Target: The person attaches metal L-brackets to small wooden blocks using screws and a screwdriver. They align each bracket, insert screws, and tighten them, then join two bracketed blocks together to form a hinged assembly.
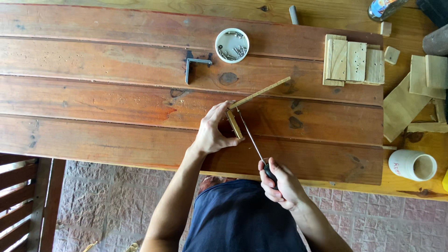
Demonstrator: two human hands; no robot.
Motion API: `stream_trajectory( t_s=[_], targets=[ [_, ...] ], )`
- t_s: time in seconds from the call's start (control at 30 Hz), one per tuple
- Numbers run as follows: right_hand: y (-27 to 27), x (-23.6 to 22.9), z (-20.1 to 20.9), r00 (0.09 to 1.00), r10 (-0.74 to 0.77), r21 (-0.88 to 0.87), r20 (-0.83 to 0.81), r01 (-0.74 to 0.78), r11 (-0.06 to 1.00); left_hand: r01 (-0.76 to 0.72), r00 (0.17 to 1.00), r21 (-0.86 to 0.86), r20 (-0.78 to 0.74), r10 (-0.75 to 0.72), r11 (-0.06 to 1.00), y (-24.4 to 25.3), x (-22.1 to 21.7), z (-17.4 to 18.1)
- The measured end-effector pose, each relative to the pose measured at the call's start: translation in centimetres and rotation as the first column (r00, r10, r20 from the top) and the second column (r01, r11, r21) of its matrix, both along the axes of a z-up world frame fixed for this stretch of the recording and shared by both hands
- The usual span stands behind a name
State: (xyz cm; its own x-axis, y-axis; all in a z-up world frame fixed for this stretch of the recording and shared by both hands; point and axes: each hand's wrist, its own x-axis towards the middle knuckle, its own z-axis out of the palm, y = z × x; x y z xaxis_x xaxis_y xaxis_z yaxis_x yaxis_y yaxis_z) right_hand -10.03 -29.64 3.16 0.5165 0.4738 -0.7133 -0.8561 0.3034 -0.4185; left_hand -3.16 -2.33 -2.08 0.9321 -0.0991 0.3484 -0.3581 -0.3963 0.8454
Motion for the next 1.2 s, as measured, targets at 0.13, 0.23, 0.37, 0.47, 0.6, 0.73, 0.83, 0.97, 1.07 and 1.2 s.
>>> stream_trajectory(
  t_s=[0.13,0.23,0.37,0.47,0.6,0.73,0.83,0.97,1.07,1.2],
  targets=[
    [0.3,0.0,-0.4,0.996,-0.002,0.049,0.087,-0.002,0.999,-0.027,1.000,0.010,-0.012,0.027,1.000,-0.3,0.1,0.8],
    [0.2,-0.2,-0.7,0.985,0.038,-0.007,0.166,-0.037,0.999,-0.062,0.997,-0.034,-0.046,0.061,0.997,-0.5,0.1,2.6],
    [-1.1,0.1,2.0,0.881,0.291,-0.339,0.374,-0.162,0.927,-0.118,0.986,-0.194,-0.143,0.091,0.974,-0.9,0.1,3.4],
    [-3.9,0.5,2.6,0.577,0.614,-0.803,0.538,0.129,0.582,-0.096,0.978,-0.296,-0.205,0.035,0.950,-1.2,0.0,3.1],
    [-9.1,3.5,-2.9,0.303,0.795,-0.682,0.525,0.708,0.181,-0.165,0.968,-0.495,-0.245,0.045,0.853,-2.1,0.7,-0.7],
    [-12.2,5.3,-5.7,0.348,0.876,-0.575,0.335,0.812,-0.102,-0.167,0.937,-0.688,-0.334,-0.105,0.706,-2.9,0.8,-1.8],
    [-12.4,5.9,-5.4,0.356,0.886,-0.595,0.299,0.795,-0.119,-0.183,0.927,-0.735,-0.350,-0.135,0.653,-3.2,0.9,-2.1],
    [-12.2,5.9,-2.3,0.406,0.891,-0.713,0.204,0.686,-0.149,-0.226,0.919,-0.736,-0.378,-0.110,0.638,-3.6,0.1,-0.8],
    [-10.3,7.8,1.2,0.200,0.888,-0.639,0.415,0.758,0.128,-0.245,0.922,-0.744,-0.377,-0.088,0.622,-3.3,-0.7,-1.0],
    [-5.2,10.7,3.3,0.124,0.694,-0.607,0.709,0.608,0.512,-0.239,0.924,-0.763,-0.368,-0.100,0.600,-2.2,-1.7,-0.7]
  ],
)
